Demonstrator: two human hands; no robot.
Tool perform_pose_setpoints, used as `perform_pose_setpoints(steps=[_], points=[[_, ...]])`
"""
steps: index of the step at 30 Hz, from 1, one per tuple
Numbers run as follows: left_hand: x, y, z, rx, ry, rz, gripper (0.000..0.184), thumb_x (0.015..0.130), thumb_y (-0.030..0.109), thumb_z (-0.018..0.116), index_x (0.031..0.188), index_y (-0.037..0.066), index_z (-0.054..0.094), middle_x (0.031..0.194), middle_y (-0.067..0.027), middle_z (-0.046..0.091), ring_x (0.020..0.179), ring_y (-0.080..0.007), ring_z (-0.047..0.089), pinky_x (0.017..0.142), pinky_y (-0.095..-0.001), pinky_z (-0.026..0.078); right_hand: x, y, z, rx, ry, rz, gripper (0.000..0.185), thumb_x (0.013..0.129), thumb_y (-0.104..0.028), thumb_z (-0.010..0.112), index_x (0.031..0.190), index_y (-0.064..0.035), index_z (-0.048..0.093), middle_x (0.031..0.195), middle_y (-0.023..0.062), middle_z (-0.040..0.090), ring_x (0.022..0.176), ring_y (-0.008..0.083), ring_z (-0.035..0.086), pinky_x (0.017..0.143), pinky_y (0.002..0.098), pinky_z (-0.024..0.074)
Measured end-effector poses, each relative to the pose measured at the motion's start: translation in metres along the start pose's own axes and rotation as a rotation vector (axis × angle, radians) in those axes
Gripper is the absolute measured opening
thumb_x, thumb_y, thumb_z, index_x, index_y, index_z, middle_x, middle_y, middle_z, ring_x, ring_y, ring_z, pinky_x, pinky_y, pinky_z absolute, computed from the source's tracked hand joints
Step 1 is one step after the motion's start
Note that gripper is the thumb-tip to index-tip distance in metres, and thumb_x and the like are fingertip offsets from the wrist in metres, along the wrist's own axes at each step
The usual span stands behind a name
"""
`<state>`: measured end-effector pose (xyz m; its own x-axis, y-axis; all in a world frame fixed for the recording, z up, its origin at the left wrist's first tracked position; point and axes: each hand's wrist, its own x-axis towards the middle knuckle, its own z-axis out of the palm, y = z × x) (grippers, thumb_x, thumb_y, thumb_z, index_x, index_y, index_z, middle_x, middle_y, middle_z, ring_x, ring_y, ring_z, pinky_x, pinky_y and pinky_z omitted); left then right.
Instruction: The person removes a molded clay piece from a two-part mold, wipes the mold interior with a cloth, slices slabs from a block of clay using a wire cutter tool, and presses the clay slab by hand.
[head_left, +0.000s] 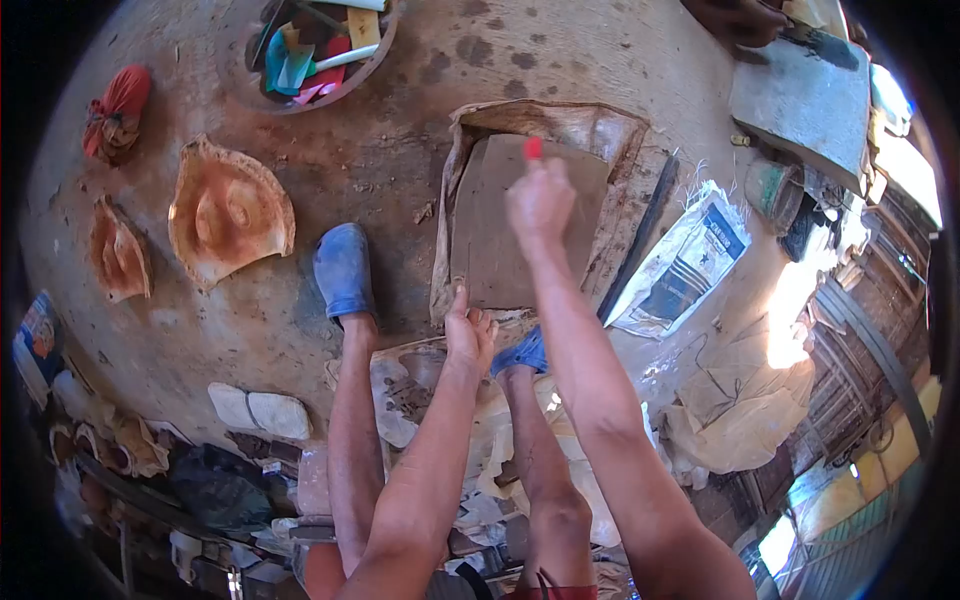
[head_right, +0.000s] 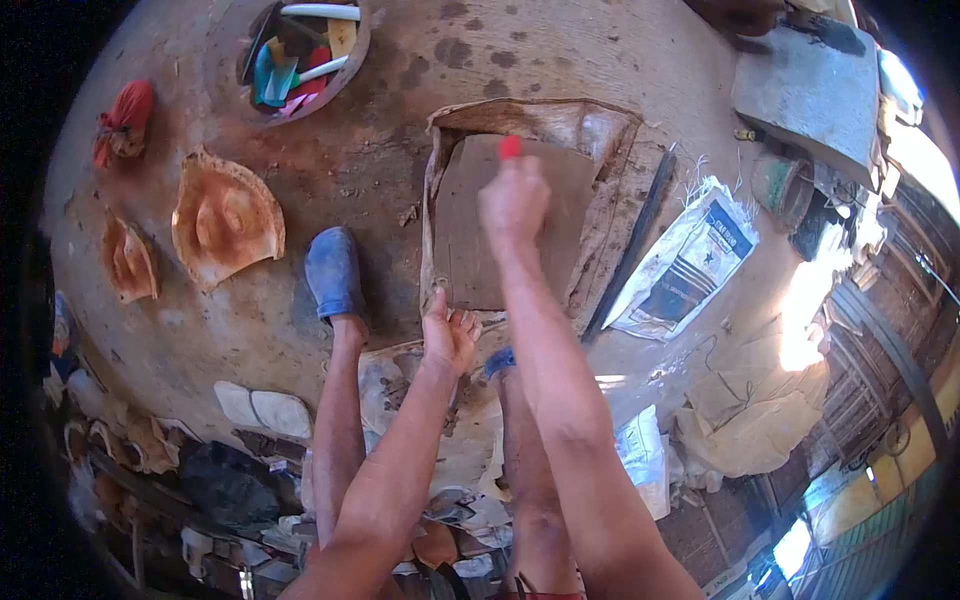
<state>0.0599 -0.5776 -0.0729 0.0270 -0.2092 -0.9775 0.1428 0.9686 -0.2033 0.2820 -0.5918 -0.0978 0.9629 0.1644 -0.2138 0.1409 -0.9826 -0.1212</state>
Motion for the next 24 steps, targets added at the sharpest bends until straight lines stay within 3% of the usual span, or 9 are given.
perform_pose_setpoints(steps=[5, 7, 8, 10, 11, 15, 19, 21, 24], points=[[0.003, -0.008, -0.011, -0.08, -0.026, 0.052, 0.088, 0.096, 0.052, 0.069, 0.16, 0.013, 0.025, 0.16, -0.0191, 0.029, 0.149, -0.0376, 0.032, 0.124, -0.0501, 0.024, 0.0, -0.029, -0.018, -0.002, -0.128, -0.195, 0.019, 0.089, -0.011, 0.061, 0.098, -0.006, 0.077, 0.094, 0.017, 0.067, 0.077, 0.0394, 0.071, 0.074, 0.0511, 0.059], [0.006, -0.01, -0.011, -0.094, -0.014, 0.074, 0.087, 0.096, 0.052, 0.07, 0.159, 0.011, 0.026, 0.159, -0.0201, 0.03, 0.147, -0.038, 0.035, 0.124, -0.0504, 0.027, 0.02, -0.02, -0.04, 0.035, -0.064, -0.166, 0.021, 0.086, -0.008, 0.065, 0.103, -0.0061, 0.076, 0.102, 0.0159, 0.067, 0.092, 0.035, 0.069, 0.082, 0.0482, 0.0572], [0.007, -0.016, -0.015, -0.08, -0.002, 0.074, 0.086, 0.096, 0.051, 0.07, 0.158, 0.01, 0.027, 0.158, -0.0211, 0.032, 0.146, -0.0384, 0.038, 0.123, -0.0507, 0.029, 0.027, -0.006, -0.032, 0.033, -0.083, -0.167, 0.021, 0.086, -0.008, 0.065, 0.103, -0.0061, 0.076, 0.102, 0.0159, 0.067, 0.092, 0.035, 0.069, 0.082, 0.0482, 0.0572], [0.011, -0.019, -0.017, -0.128, 0.008, 0.072, 0.084, 0.096, 0.051, 0.07, 0.156, 0.009, 0.029, 0.157, -0.0224, 0.033, 0.143, -0.0388, 0.042, 0.121, -0.0509, 0.032, 0.044, 0.015, -0.011, 0.02, 0.047, -0.594, 0.026, 0.082, -0.007, 0.067, 0.105, -0.0085, 0.076, 0.102, 0.0112, 0.068, 0.096, 0.03, 0.067, 0.082, 0.0436, 0.0551], [0.013, -0.019, -0.016, -0.17, 0.006, 0.08, 0.081, 0.096, 0.05, 0.069, 0.154, 0.007, 0.031, 0.156, -0.0238, 0.034, 0.14, -0.0393, 0.045, 0.119, -0.051, 0.035, 0.037, 0.021, -0.004, 0.021, 0.033, -0.598, 0.026, 0.082, -0.007, 0.067, 0.105, -0.0085, 0.076, 0.102, 0.0112, 0.068, 0.096, 0.03, 0.067, 0.082, 0.0436, 0.0551], [0.007, -0.018, -0.017, -0.219, 0.021, 0.107, 0.066, 0.1, 0.051, 0.063, 0.14, 0.002, 0.044, 0.147, -0.0266, 0.046, 0.133, -0.0404, 0.053, 0.117, -0.0505, 0.04, -0.027, 0.029, 0.0, 0.007, -0.037, -0.7, 0.035, 0.076, -0.005, 0.067, 0.11, -0.0092, 0.074, 0.103, 0.0072, 0.066, 0.102, 0.0271, 0.062, 0.08, 0.0427, 0.051], [0.008, -0.015, -0.023, -0.22, -0.014, 0.118, 0.063, 0.103, 0.056, 0.055, 0.133, 0.001, 0.05, 0.145, -0.027, 0.048, 0.131, -0.0408, 0.055, 0.116, -0.05, 0.041, -0.122, 0.045, -0.004, 0.038, -0.155, -0.744, 0.042, 0.074, -0.005, 0.067, 0.116, -0.0069, 0.072, 0.099, 0.0069, 0.062, 0.102, 0.0279, 0.06, 0.079, 0.0435, 0.049], [0.015, -0.018, -0.036, -0.241, -0.153, 0.147, 0.065, 0.104, 0.062, 0.049, 0.128, 0.001, 0.056, 0.142, -0.0267, 0.053, 0.132, -0.0396, 0.055, 0.114, -0.05, 0.043, -0.175, 0.055, -0.005, 0.07, -0.172, -0.766, 0.044, 0.072, -0.004, 0.067, 0.116, -0.0067, 0.072, 0.096, 0.0077, 0.061, 0.098, 0.0288, 0.06, 0.078, 0.0433, 0.049], [0.007, -0.015, -0.043, -0.243, -0.202, 0.09, 0.066, 0.102, 0.065, 0.049, 0.123, 0.003, 0.06, 0.135, -0.0261, 0.058, 0.134, -0.0381, 0.054, 0.114, -0.0497, 0.044, -0.205, 0.067, -0.004, 0.135, -0.232, -0.697, 0.042, 0.073, -0.005, 0.069, 0.114, -0.0061, 0.074, 0.096, 0.0065, 0.063, 0.098, 0.0272, 0.062, 0.075, 0.0415, 0.0498]])
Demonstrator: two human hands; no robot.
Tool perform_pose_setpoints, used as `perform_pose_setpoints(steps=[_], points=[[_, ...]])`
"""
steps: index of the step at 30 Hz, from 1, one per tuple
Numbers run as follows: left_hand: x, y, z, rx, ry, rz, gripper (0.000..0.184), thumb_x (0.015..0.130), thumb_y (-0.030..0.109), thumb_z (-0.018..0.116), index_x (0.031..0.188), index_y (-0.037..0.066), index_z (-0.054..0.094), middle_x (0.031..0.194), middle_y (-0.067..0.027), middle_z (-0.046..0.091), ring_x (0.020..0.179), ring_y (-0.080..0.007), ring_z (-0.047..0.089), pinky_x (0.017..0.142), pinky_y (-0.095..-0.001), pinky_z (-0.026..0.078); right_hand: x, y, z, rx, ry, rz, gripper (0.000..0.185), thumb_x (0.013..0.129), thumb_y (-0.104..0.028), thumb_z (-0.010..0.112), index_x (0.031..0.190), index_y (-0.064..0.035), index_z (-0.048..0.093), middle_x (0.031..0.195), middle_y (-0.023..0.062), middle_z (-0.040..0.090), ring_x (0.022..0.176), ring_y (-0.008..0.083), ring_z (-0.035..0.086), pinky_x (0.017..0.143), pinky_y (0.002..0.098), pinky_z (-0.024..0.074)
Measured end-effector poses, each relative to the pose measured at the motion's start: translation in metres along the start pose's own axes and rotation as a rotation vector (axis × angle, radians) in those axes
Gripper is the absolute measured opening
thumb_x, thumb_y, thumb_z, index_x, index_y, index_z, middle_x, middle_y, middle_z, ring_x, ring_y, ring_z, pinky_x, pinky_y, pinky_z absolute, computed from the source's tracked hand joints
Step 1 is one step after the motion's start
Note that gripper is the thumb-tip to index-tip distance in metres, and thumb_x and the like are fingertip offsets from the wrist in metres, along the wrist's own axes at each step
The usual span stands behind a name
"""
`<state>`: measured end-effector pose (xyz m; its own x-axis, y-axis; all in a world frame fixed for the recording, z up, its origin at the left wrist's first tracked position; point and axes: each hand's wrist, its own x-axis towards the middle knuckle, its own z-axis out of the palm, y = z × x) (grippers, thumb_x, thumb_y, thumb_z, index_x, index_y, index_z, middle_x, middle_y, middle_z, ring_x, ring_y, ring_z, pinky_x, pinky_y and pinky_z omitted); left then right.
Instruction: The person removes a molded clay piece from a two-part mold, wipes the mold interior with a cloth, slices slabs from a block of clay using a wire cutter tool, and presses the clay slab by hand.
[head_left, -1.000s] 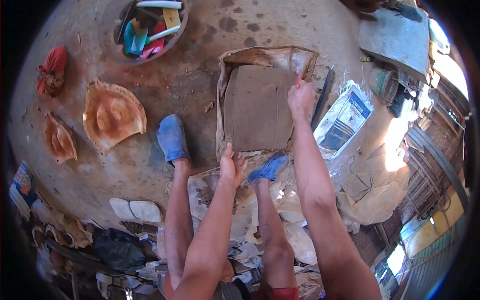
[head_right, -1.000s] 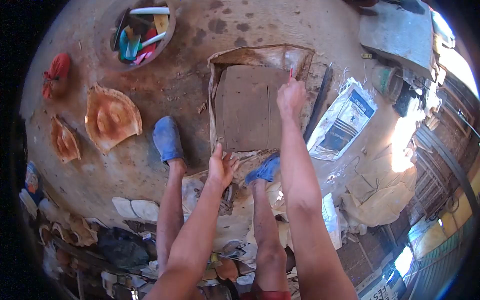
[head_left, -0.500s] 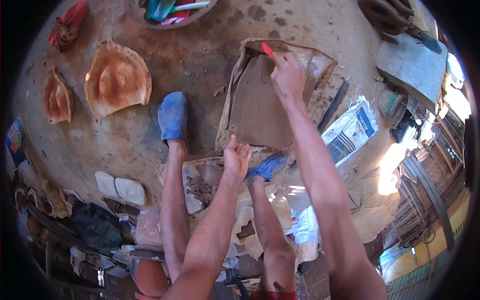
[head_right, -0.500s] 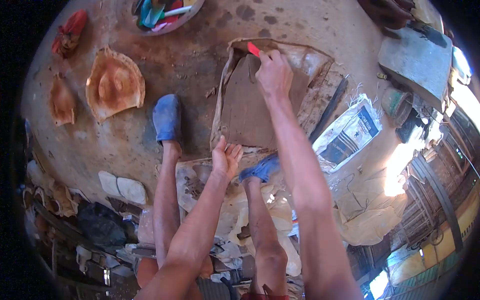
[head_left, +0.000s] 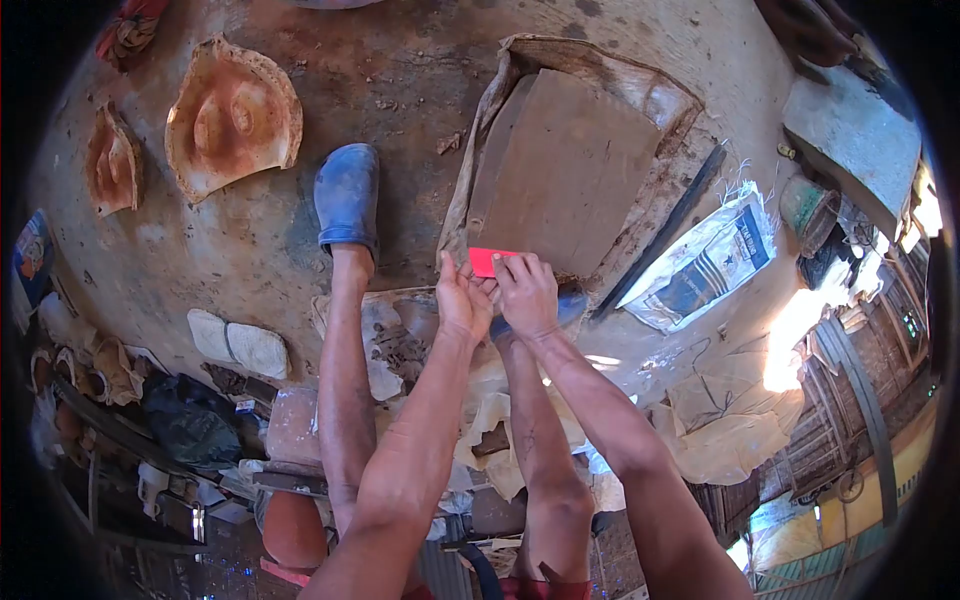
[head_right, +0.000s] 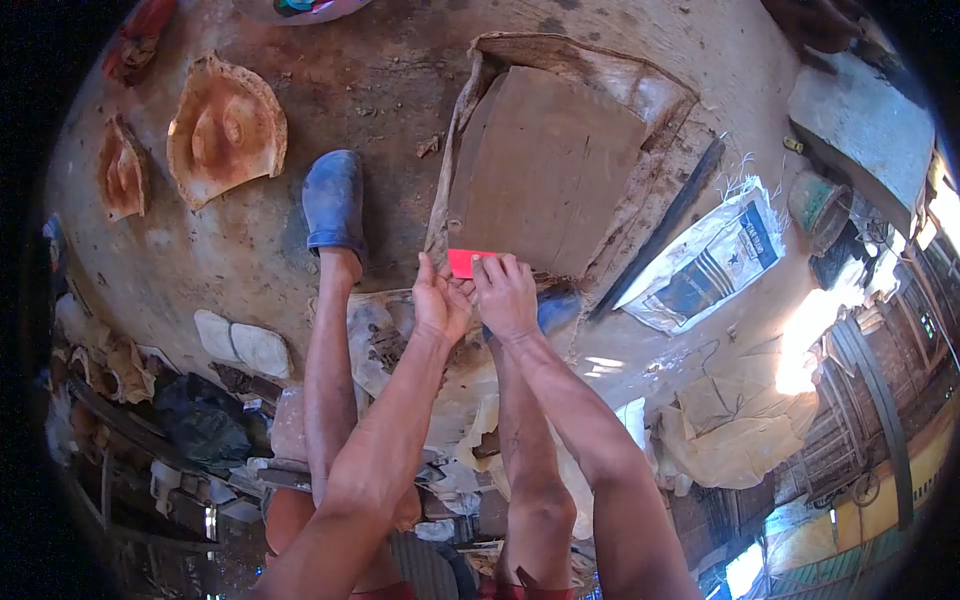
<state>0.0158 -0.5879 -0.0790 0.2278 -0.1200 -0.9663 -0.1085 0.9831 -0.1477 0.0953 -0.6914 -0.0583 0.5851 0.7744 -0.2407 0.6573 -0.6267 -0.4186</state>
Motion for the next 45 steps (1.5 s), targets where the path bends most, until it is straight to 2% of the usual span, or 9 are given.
perform_pose_setpoints(steps=[2, 6, 9, 20, 27, 34, 39, 42, 45], points=[[0.0, 0.001, 0.002, -0.013, 0.037, -0.016, 0.069, 0.101, 0.067, 0.049, 0.125, 0.002, 0.059, 0.135, -0.0266, 0.058, 0.134, -0.038, 0.054, 0.114, -0.0493, 0.043, 0.013, 0.006, -0.013, 0.036, -0.036, 0.098, 0.034, 0.078, -0.005, 0.069, 0.112, -0.005, 0.074, 0.095, 0.0069, 0.065, 0.092, 0.028, 0.064, 0.073, 0.0413, 0.0514], [-0.003, -0.006, 0.004, 0.005, 0.039, 0.025, 0.083, 0.1, 0.07, 0.049, 0.143, -0.001, 0.046, 0.146, -0.0301, 0.05, 0.137, -0.0413, 0.052, 0.116, -0.0502, 0.042, 0.113, 0.079, -0.055, 0.018, 0.363, 0.197, 0.028, 0.08, -0.003, 0.069, 0.106, -0.0082, 0.075, 0.094, 0.0087, 0.067, 0.087, 0.0282, 0.064, 0.075, 0.042, 0.0542], [-0.001, -0.021, 0.007, 0.062, 0.039, -0.044, 0.09, 0.101, 0.069, 0.048, 0.152, -0.004, 0.031, 0.154, -0.0318, 0.041, 0.14, -0.0433, 0.049, 0.117, -0.0516, 0.041, 0.161, 0.137, -0.056, -0.191, 0.437, 0.011, 0.03, 0.078, -0.001, 0.067, 0.105, -0.0097, 0.076, 0.096, 0.0069, 0.066, 0.089, 0.0274, 0.063, 0.076, 0.0422, 0.0538], [0.009, -0.043, 0.002, 0.023, 0.045, 0.035, 0.092, 0.102, 0.068, 0.046, 0.154, -0.005, 0.029, 0.154, -0.0289, 0.041, 0.139, -0.0417, 0.05, 0.12, -0.0496, 0.036, -0.032, 0.033, -0.007, 0.065, -0.08, 0.06, 0.036, 0.077, -0.011, 0.067, 0.112, -0.0035, 0.072, 0.097, 0.0069, 0.063, 0.097, 0.0264, 0.061, 0.079, 0.0422, 0.0488], [0.005, -0.071, 0.003, 0.12, 0.023, -0.031, 0.094, 0.099, 0.07, 0.051, 0.15, -0.007, 0.034, 0.149, -0.0288, 0.049, 0.141, -0.0396, 0.049, 0.12, -0.051, 0.038, 0.144, 0.161, -0.066, -0.161, 0.476, 0.065, 0.026, 0.082, -0.003, 0.066, 0.106, -0.0084, 0.074, 0.094, 0.0088, 0.068, 0.088, 0.0293, 0.065, 0.075, 0.0438, 0.0524], [0.013, -0.093, 0.028, 0.022, 0.145, -0.086, 0.108, 0.092, 0.08, 0.051, 0.152, -0.007, 0.032, 0.148, -0.0294, 0.049, 0.138, -0.0398, 0.052, 0.117, -0.0495, 0.041, 0.008, 0.098, -0.037, -0.156, 0.074, 0.029, 0.041, 0.074, -0.006, 0.069, 0.114, -0.0068, 0.074, 0.105, 0.0066, 0.066, 0.104, 0.027, 0.061, 0.085, 0.0421, 0.0496], [0.01, -0.089, 0.014, -0.006, -0.108, -0.126, 0.102, 0.088, 0.086, 0.05, 0.142, -0.001, 0.05, 0.134, -0.0222, 0.062, 0.124, -0.0294, 0.061, 0.108, -0.0445, 0.047, -0.053, 0.069, -0.029, 0.046, -0.115, 0.073, 0.036, 0.075, -0.013, 0.071, 0.109, -0.0033, 0.074, 0.101, 0.006, 0.065, 0.102, 0.0249, 0.061, 0.083, 0.0411, 0.05], [0.007, -0.09, 0.028, 0.039, -0.035, -0.118, 0.109, 0.09, 0.083, 0.051, 0.152, -0.005, 0.033, 0.147, -0.0268, 0.049, 0.135, -0.0403, 0.053, 0.115, -0.0504, 0.041, 0.011, 0.107, -0.065, -0.046, 0.205, 0.05, 0.024, 0.08, -0.007, 0.067, 0.102, -0.0025, 0.075, 0.088, 0.0095, 0.066, 0.084, 0.0298, 0.064, 0.074, 0.0445, 0.0519], [0.007, -0.099, 0.017, 0.051, -0.05, -0.1, 0.119, 0.091, 0.08, 0.054, 0.16, -0.007, 0.01, 0.159, -0.0323, 0.032, 0.144, -0.0508, 0.04, 0.12, -0.0564, 0.035, 0.101, 0.174, -0.092, -0.148, 0.406, 0.106, 0.026, 0.083, 0.001, 0.061, 0.102, -0.0063, 0.076, 0.093, 0.0133, 0.071, 0.091, 0.0328, 0.069, 0.08, 0.0419, 0.055]])
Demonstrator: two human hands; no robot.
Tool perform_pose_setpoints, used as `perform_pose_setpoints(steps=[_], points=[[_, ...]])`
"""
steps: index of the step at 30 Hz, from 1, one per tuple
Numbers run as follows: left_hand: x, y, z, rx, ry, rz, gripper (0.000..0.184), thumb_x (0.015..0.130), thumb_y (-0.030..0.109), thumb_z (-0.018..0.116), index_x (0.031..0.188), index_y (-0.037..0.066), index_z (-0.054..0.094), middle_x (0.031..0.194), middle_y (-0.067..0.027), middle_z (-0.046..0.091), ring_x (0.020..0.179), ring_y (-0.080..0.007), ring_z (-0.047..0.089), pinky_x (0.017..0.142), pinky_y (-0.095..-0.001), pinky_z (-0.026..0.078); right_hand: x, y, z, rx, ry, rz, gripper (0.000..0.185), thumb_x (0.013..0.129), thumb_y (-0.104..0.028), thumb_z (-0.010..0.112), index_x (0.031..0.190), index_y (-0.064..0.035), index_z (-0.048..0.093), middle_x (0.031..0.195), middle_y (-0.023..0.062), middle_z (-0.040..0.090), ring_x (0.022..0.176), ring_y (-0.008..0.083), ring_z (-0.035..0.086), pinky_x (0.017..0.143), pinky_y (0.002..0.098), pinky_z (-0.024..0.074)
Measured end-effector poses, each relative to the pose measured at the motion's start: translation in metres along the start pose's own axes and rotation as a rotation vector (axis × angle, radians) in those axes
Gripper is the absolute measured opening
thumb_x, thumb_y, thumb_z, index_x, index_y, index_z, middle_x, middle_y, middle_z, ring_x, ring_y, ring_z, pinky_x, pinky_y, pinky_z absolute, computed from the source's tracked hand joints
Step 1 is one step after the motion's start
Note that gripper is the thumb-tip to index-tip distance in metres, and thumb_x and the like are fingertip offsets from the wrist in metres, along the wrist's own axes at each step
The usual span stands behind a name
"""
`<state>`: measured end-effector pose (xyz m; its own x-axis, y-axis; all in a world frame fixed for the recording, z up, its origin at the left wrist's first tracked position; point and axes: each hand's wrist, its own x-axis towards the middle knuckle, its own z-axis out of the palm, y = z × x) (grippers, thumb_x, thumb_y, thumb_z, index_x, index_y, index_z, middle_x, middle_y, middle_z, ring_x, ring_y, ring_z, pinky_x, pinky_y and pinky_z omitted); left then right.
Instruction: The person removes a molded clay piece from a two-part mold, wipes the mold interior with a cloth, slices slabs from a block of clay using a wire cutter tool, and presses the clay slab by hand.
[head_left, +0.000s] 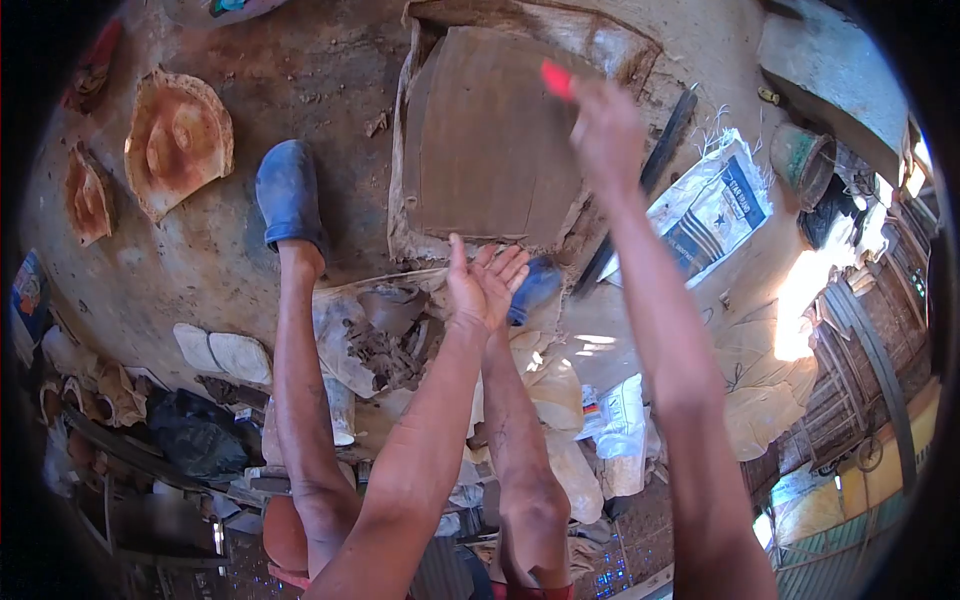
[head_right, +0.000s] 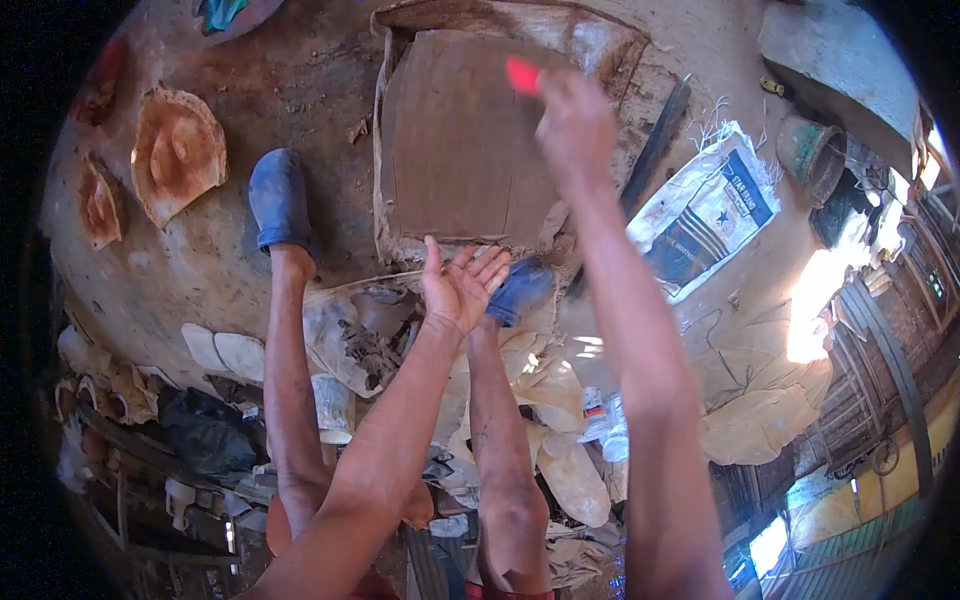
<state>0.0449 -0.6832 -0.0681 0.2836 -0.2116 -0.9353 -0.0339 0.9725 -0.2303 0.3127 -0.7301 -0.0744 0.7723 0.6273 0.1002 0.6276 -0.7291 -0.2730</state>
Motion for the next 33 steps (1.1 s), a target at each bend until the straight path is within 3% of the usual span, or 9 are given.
perform_pose_setpoints(steps=[3, 7, 10, 16, 19, 25, 28, 30, 33], points=[[0.001, -0.01, 0.01, -0.005, -0.007, -0.045, 0.124, 0.088, 0.081, 0.056, 0.161, -0.007, 0.007, 0.157, -0.0358, 0.032, 0.144, -0.0497, 0.041, 0.119, -0.0565, 0.036, 0.017, 0.028, 0.015, 0.034, -0.088, -0.047, 0.029, 0.083, 0.003, 0.061, 0.106, -0.0079, 0.075, 0.099, 0.0111, 0.071, 0.093, 0.0323, 0.068, 0.082, 0.0413, 0.0566], [0.007, -0.014, 0.018, -0.055, 0.063, -0.014, 0.126, 0.087, 0.082, 0.056, 0.16, -0.007, 0.007, 0.156, -0.0352, 0.034, 0.144, -0.0489, 0.041, 0.12, -0.0556, 0.036, -0.092, -0.005, 0.001, 0.013, -0.214, -0.078, 0.042, 0.07, -0.002, 0.068, 0.111, -0.0066, 0.073, 0.103, 0.0071, 0.067, 0.106, 0.0283, 0.063, 0.089, 0.043, 0.0518], [0.01, -0.011, 0.013, -0.081, 0.05, -0.041, 0.127, 0.087, 0.084, 0.054, 0.161, -0.007, 0.004, 0.155, -0.0341, 0.036, 0.146, -0.0482, 0.038, 0.12, -0.0547, 0.035, -0.167, -0.042, -0.015, 0.048, -0.323, -0.023, 0.039, 0.073, -0.005, 0.069, 0.112, -0.0043, 0.073, 0.1, 0.006, 0.067, 0.104, 0.0263, 0.064, 0.087, 0.0421, 0.052], [0.009, -0.004, 0.005, 0.014, -0.162, -0.067, 0.116, 0.088, 0.085, 0.05, 0.157, -0.005, 0.024, 0.15, -0.0312, 0.044, 0.138, -0.0451, 0.047, 0.115, -0.0538, 0.039, -0.192, -0.056, -0.03, 0.192, -0.395, 0.058, 0.031, 0.079, -0.003, 0.069, 0.109, -0.0027, 0.075, 0.098, 0.0078, 0.069, 0.097, 0.0269, 0.067, 0.082, 0.0396, 0.0543], [-0.002, 0.014, 0.005, 0.102, 0.097, -0.102, 0.102, 0.09, 0.081, 0.054, 0.147, -0.003, 0.041, 0.144, -0.0269, 0.052, 0.131, -0.0415, 0.055, 0.113, -0.0526, 0.042, -0.182, -0.065, -0.035, 0.184, -0.068, 0.565, 0.022, 0.089, 0.003, 0.064, 0.108, -0.0013, 0.075, 0.09, 0.0166, 0.068, 0.082, 0.0346, 0.068, 0.076, 0.0459, 0.055], [-0.019, 0.094, -0.021, 0.455, 0.319, 0.217, 0.081, 0.093, 0.069, 0.062, 0.133, -0.001, 0.053, 0.14, -0.0222, 0.058, 0.125, -0.0364, 0.061, 0.109, -0.0497, 0.047, -0.171, -0.146, 0.007, 0.083, -0.067, 0.902, 0.019, 0.085, -0.004, 0.068, 0.102, -0.0039, 0.076, 0.088, 0.0161, 0.067, 0.08, 0.0355, 0.066, 0.068, 0.0462, 0.0529], [-0.025, 0.123, -0.018, 0.54, 0.193, 0.16, 0.08, 0.094, 0.072, 0.058, 0.132, 0.002, 0.055, 0.133, -0.0182, 0.064, 0.123, -0.0305, 0.063, 0.106, -0.0438, 0.049, -0.165, -0.198, 0.036, 0.279, -0.288, 0.929, 0.024, 0.08, 0.001, 0.067, 0.102, -0.0035, 0.074, 0.09, 0.0116, 0.059, 0.083, 0.0313, 0.063, 0.07, 0.0441, 0.055], [-0.03, 0.134, -0.01, 0.509, 0.193, -0.018, 0.087, 0.096, 0.076, 0.05, 0.142, 0.002, 0.054, 0.127, -0.0127, 0.067, 0.121, -0.0225, 0.063, 0.107, -0.0362, 0.048, -0.143, -0.238, 0.055, 0.123, -0.122, 0.732, 0.02, 0.081, -0.003, 0.068, 0.1, -0.0035, 0.073, 0.087, 0.0107, 0.056, 0.084, 0.0299, 0.063, 0.068, 0.0422, 0.0556], [-0.035, 0.155, -0.016, 0.42, 0.048, -0.002, 0.081, 0.097, 0.077, 0.045, 0.127, 0.005, 0.065, 0.12, -0.0097, 0.071, 0.109, -0.0218, 0.069, 0.097, -0.0358, 0.054, -0.128, -0.27, 0.062, 0.253, -0.083, 0.623, 0.017, 0.081, -0.006, 0.071, 0.097, -0.005, 0.073, 0.087, 0.0102, 0.058, 0.085, 0.0289, 0.064, 0.069, 0.0409, 0.0567]])
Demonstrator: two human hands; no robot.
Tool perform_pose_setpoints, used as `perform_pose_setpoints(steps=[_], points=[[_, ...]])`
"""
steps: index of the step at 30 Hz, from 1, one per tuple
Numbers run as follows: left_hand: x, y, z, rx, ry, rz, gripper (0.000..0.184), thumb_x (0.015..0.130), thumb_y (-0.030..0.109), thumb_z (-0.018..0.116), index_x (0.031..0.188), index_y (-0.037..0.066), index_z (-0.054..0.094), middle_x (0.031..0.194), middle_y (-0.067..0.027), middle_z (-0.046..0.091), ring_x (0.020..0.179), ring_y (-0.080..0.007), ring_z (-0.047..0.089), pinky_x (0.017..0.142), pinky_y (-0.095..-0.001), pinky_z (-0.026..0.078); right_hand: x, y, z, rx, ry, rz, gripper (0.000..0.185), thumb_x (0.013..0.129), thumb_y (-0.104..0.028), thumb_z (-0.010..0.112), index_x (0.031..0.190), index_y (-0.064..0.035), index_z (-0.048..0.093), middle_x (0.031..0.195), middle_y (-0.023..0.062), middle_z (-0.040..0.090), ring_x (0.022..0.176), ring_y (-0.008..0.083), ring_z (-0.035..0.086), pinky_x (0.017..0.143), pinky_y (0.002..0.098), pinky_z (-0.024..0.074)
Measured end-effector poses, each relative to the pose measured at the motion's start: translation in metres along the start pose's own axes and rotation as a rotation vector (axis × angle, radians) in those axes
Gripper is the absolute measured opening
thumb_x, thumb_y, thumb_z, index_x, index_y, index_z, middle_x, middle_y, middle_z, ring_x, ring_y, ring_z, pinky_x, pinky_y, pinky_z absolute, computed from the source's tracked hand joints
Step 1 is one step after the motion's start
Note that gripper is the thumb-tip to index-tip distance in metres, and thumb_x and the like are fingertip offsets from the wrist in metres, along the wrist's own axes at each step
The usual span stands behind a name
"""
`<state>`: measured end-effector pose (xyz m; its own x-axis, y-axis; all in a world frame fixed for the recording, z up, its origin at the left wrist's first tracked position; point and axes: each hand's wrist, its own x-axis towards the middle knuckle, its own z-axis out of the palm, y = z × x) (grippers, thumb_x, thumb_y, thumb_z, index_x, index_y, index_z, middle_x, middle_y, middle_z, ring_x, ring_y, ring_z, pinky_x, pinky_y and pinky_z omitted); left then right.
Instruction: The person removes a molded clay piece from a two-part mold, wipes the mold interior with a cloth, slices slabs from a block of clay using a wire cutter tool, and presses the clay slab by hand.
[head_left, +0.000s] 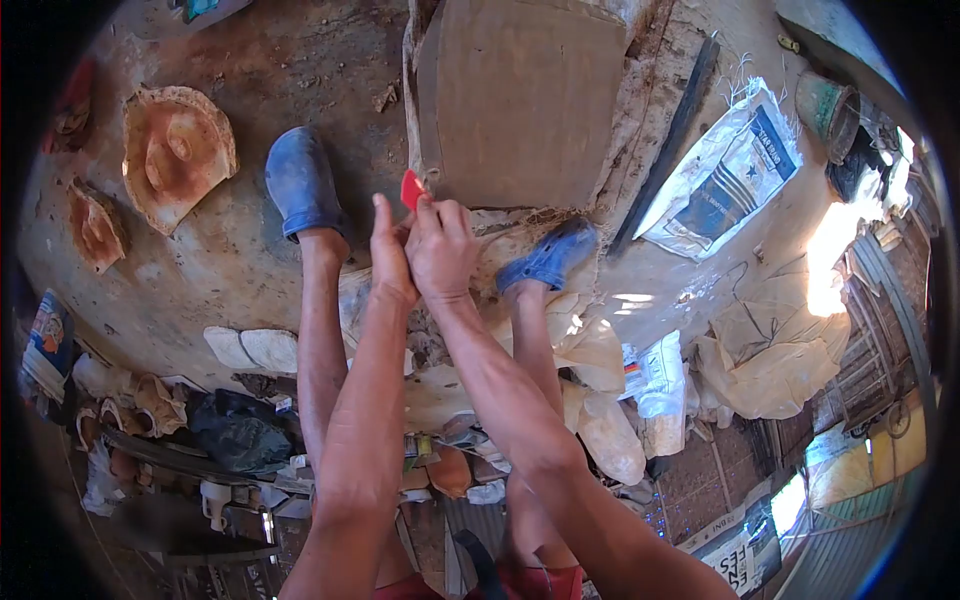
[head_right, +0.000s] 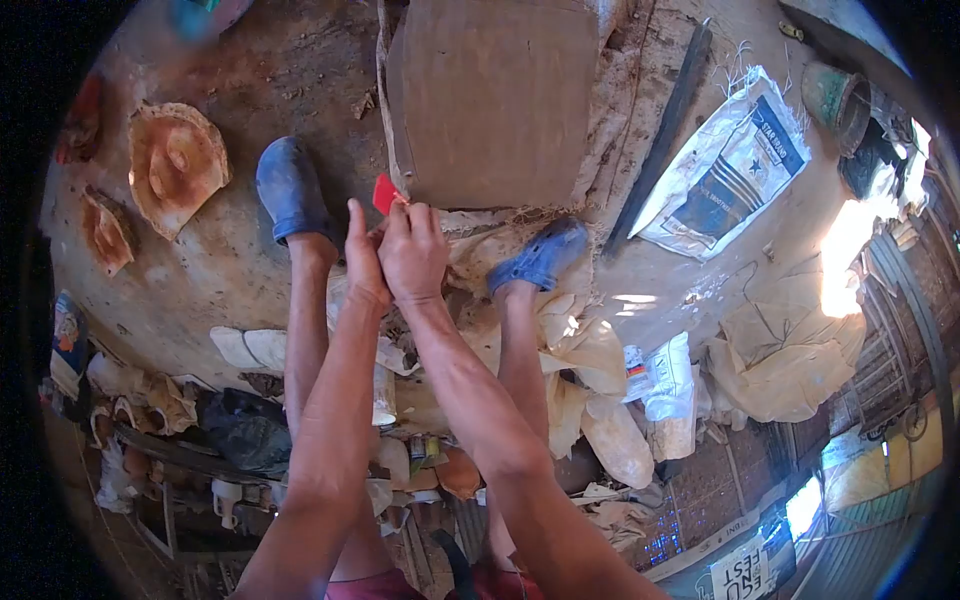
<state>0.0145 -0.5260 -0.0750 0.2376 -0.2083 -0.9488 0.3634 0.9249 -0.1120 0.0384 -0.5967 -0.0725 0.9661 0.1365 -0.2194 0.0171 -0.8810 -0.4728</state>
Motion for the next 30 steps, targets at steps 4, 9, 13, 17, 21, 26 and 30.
perform_pose_setpoints(steps=[4, 9, 13, 17, 21, 26, 30], points=[[0.011, 0.002, -0.016, 0.031, -0.041, -0.07, 0.074, 0.098, 0.071, 0.053, 0.125, 0.004, 0.065, 0.121, -0.0126, 0.071, 0.115, -0.0242, 0.068, 0.1, -0.0381, 0.053, 0.012, 0.012, -0.041, 0.065, 0.077, 0.064, 0.008, 0.08, -0.006, 0.072, 0.087, -0.0069, 0.069, 0.089, 0.0103, 0.062, 0.082, 0.0298, 0.064, 0.07, 0.0444, 0.0548], [0.025, -0.014, 0.003, 0.019, 0.082, 0.027, 0.063, 0.096, 0.062, 0.064, 0.118, 0.004, 0.056, 0.123, -0.0215, 0.064, 0.123, -0.0366, 0.064, 0.106, -0.0464, 0.052, 0.032, 0.121, -0.069, 0.001, 0.412, 0.596, 0.01, 0.08, -0.009, 0.073, 0.085, -0.0004, 0.07, 0.081, 0.0183, 0.067, 0.075, 0.0391, 0.065, 0.069, 0.0508, 0.0508], [0.021, -0.017, 0.013, -0.018, 0.113, 0.055, 0.056, 0.097, 0.057, 0.066, 0.112, 0.004, 0.054, 0.118, -0.0229, 0.063, 0.124, -0.0384, 0.063, 0.109, -0.047, 0.051, 0.094, 0.142, -0.069, -0.256, 0.339, 0.679, 0.018, 0.079, -0.014, 0.071, 0.085, 0.0027, 0.072, 0.08, 0.0232, 0.071, 0.074, 0.0431, 0.069, 0.068, 0.0526, 0.0525], [0.019, -0.019, 0.011, -0.072, 0.102, 0.057, 0.055, 0.098, 0.053, 0.066, 0.114, 0.002, 0.054, 0.117, -0.0232, 0.063, 0.123, -0.0386, 0.064, 0.107, -0.0478, 0.054, 0.197, 0.124, -0.072, -0.249, 0.27, 0.567, 0.015, 0.079, -0.015, 0.069, 0.08, -0.0004, 0.074, 0.074, 0.0236, 0.071, 0.073, 0.0448, 0.071, 0.068, 0.0526, 0.0549], [0.023, -0.027, 0.003, -0.112, 0.104, 0.055, 0.057, 0.098, 0.052, 0.067, 0.117, -0.001, 0.053, 0.118, -0.0234, 0.063, 0.122, -0.0389, 0.065, 0.105, -0.0478, 0.055, 0.276, 0.073, -0.071, -0.32, 0.174, 0.421, 0.014, 0.08, -0.014, 0.068, 0.078, -0.0019, 0.075, 0.074, 0.0242, 0.071, 0.075, 0.044, 0.072, 0.07, 0.0514, 0.0567], [0.02, -0.028, 0.01, -0.129, 0.113, 0.076, 0.062, 0.097, 0.051, 0.068, 0.122, -0.002, 0.051, 0.118, -0.0233, 0.063, 0.122, -0.0388, 0.065, 0.107, -0.0469, 0.054, 0.285, 0.034, -0.062, -0.368, -0.006, -0.101, 0.018, 0.087, -0.014, 0.066, 0.096, -0.0053, 0.079, 0.093, 0.0152, 0.073, 0.085, 0.0389, 0.072, 0.076, 0.0495, 0.0583], [0.017, -0.027, 0.013, -0.125, 0.126, 0.069, 0.063, 0.098, 0.052, 0.068, 0.124, -0.003, 0.051, 0.118, -0.0233, 0.063, 0.122, -0.0381, 0.065, 0.108, -0.0457, 0.053, 0.268, 0.035, -0.066, -0.277, -0.139, -0.329, 0.02, 0.086, -0.009, 0.066, 0.102, -0.0084, 0.078, 0.1, 0.0078, 0.071, 0.09, 0.0336, 0.072, 0.075, 0.0482, 0.0593]])
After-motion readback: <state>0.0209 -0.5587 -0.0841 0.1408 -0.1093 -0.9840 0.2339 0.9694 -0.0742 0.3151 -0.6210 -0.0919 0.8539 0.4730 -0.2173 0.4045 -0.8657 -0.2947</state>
